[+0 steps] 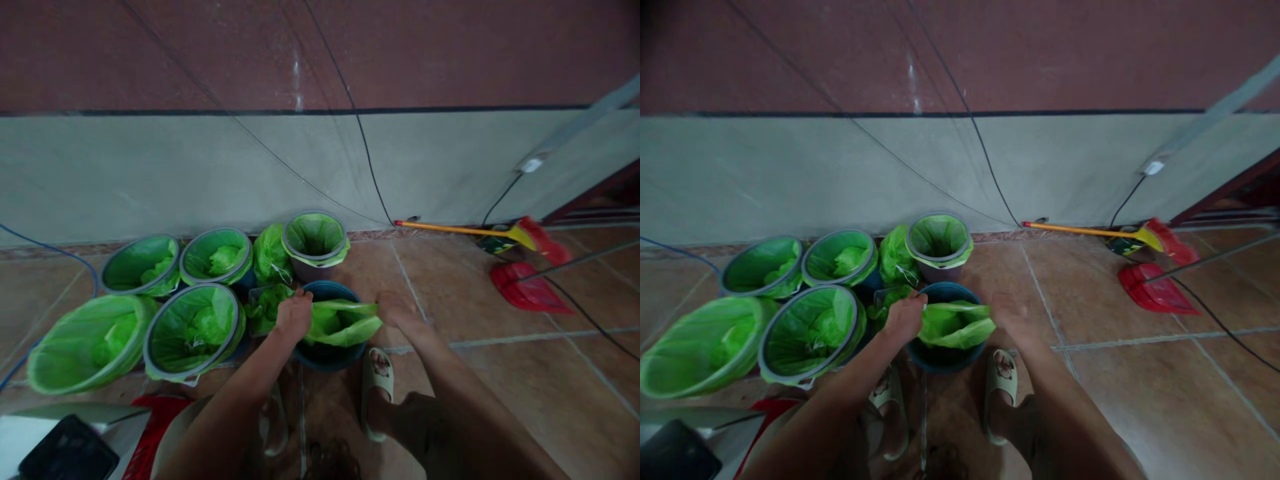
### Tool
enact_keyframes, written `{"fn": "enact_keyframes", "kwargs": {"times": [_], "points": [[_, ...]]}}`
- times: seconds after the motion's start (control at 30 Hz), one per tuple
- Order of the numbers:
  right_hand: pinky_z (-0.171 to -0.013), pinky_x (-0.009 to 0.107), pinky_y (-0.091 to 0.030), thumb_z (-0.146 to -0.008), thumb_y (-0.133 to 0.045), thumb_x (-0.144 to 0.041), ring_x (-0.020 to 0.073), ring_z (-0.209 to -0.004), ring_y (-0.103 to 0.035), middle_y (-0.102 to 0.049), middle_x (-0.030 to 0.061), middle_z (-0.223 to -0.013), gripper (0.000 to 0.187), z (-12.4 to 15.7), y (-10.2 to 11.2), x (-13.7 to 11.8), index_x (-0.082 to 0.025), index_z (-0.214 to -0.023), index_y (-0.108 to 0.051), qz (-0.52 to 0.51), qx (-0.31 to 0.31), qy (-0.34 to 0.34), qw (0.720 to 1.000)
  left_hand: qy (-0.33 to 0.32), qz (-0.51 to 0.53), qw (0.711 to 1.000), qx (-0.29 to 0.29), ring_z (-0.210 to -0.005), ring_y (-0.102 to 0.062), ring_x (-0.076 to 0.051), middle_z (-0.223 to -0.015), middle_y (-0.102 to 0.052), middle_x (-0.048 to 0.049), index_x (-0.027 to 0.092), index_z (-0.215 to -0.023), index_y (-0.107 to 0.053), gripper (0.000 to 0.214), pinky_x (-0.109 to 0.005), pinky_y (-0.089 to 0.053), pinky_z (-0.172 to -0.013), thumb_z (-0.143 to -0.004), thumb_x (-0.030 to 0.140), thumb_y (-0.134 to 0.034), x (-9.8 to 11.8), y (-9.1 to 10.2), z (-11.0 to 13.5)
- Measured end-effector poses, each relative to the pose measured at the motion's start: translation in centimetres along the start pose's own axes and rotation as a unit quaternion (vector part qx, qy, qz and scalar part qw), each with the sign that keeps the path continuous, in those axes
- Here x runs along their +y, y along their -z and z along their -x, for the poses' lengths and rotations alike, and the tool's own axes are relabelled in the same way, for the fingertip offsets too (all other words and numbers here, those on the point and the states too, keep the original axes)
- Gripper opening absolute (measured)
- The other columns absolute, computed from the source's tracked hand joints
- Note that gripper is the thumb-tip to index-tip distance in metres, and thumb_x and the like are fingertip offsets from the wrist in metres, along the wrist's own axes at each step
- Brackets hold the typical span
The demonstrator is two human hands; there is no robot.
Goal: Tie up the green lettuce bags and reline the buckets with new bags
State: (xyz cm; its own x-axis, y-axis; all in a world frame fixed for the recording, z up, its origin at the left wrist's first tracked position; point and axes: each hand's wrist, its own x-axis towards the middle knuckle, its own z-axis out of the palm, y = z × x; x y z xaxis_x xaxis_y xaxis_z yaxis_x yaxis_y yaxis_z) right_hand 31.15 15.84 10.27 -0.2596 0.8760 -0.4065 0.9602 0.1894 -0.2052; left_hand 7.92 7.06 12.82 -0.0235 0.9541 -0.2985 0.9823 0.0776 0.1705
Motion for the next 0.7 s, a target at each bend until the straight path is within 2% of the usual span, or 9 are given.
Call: {"fn": "enact_keyframes", "kwargs": {"times": [0.07,0.13,0.2,0.3,0.4,0.47,0.53,0.6,0.7], "points": [[-0.065,0.042,-0.051,-0.072,-0.063,-0.011,0.0335,-0.077,-0.069,-0.070,0.0225,-0.080,0.010,0.4,0.8,1.4,-0.010,-0.069,-0.072,0.041,-0.063,-0.023,0.997,-0.017,-0.009,1.000,0.005,-0.092,-0.068,-0.026,-0.107,-0.064,-0.0143,0.014,-0.101,-0.064,0.032,-0.036,-0.053,-0.076,-0.081,0.005,-0.041,-0.3,0.5,0.5],[-0.062,0.041,-0.051,-0.069,-0.063,-0.009,0.0310,-0.069,-0.068,-0.070,0.0186,-0.071,0.010,1.2,1.4,2.0,-0.012,-0.065,-0.072,0.076,-0.146,-0.030,0.986,-0.062,-0.009,0.998,-0.008,-0.091,-0.068,-0.026,-0.103,-0.065,-0.0135,0.014,-0.094,-0.066,0.028,-0.036,-0.052,-0.076,-0.082,0.006,-0.042,-0.5,0.5,1.0],[-0.064,0.041,-0.051,-0.065,-0.068,-0.010,0.0323,-0.072,-0.068,-0.071,0.0179,-0.073,0.012,2.1,1.9,1.7,-0.012,-0.075,-0.075,0.081,-0.180,-0.018,0.980,-0.100,-0.007,0.994,-0.038,-0.091,-0.067,-0.027,-0.098,-0.068,-0.0146,0.013,-0.086,-0.068,0.024,-0.036,-0.051,-0.078,-0.081,0.007,-0.045,-0.3,0.1,1.8],[-0.079,0.042,-0.051,-0.063,-0.074,-0.017,0.0359,-0.097,-0.065,-0.070,0.0217,-0.102,0.045,2.9,1.9,0.2,-0.009,-0.107,-0.070,0.051,-0.147,0.022,0.988,-0.104,-0.004,0.991,-0.081,-0.091,-0.067,-0.030,-0.090,-0.071,-0.0167,0.011,-0.081,-0.070,0.021,-0.040,-0.050,-0.084,-0.080,0.008,-0.049,0.4,-1.0,2.7],[-0.097,0.040,-0.044,-0.071,-0.071,-0.028,0.0328,-0.118,-0.056,-0.060,0.0208,-0.127,0.068,2.7,0.6,-2.1,-0.011,-0.134,-0.053,0.014,-0.110,0.076,0.991,-0.093,0.002,0.989,-0.112,-0.092,-0.067,-0.030,-0.091,-0.072,-0.0173,0.012,-0.083,-0.072,0.022,-0.040,-0.050,-0.085,-0.081,0.009,-0.050,1.4,-1.7,3.3],[-0.103,0.039,-0.040,-0.076,-0.068,-0.036,0.0304,-0.127,-0.049,-0.052,0.0195,-0.138,0.077,2.4,-0.9,-3.6,-0.012,-0.144,-0.040,-0.012,-0.099,0.112,0.989,-0.087,0.004,0.988,-0.126,-0.094,-0.068,-0.030,-0.094,-0.072,-0.0178,0.012,-0.087,-0.073,0.023,-0.038,-0.051,-0.083,-0.083,0.011,-0.050,1.8,-1.8,3.3],[-0.106,0.039,-0.038,-0.078,-0.065,-0.041,0.0293,-0.130,-0.046,-0.048,0.0180,-0.141,0.078,2.2,-2.6,-4.9,-0.012,-0.145,-0.038,-0.021,-0.097,0.145,0.984,-0.081,0.002,0.989,-0.127,-0.095,-0.068,-0.031,-0.096,-0.072,-0.0187,0.011,-0.091,-0.073,0.026,-0.038,-0.052,-0.081,-0.084,0.010,-0.048,1.9,-1.7,3.3],[-0.105,0.040,-0.038,-0.077,-0.066,-0.044,0.0302,-0.128,-0.048,-0.051,0.0161,-0.139,0.074,2.5,-4.2,-5.9,-0.015,-0.141,-0.044,-0.013,-0.101,0.173,0.980,-0.076,-0.003,0.989,-0.125,-0.096,-0.068,-0.032,-0.096,-0.072,-0.0192,0.010,-0.093,-0.073,0.028,-0.039,-0.052,-0.081,-0.084,0.009,-0.046,1.9,-1.7,3.2],[-0.096,0.037,-0.044,-0.081,-0.061,-0.038,0.0294,-0.116,-0.057,-0.063,0.0142,-0.123,0.050,2.9,-5.9,-6.7,-0.017,-0.126,-0.059,0.014,-0.106,0.187,0.977,-0.070,0.003,0.991,-0.115,-0.096,-0.068,-0.031,-0.094,-0.072,-0.0193,0.009,-0.090,-0.072,0.029,-0.041,-0.053,-0.082,-0.085,0.008,-0.044,1.6,-2.0,3.3]]}}
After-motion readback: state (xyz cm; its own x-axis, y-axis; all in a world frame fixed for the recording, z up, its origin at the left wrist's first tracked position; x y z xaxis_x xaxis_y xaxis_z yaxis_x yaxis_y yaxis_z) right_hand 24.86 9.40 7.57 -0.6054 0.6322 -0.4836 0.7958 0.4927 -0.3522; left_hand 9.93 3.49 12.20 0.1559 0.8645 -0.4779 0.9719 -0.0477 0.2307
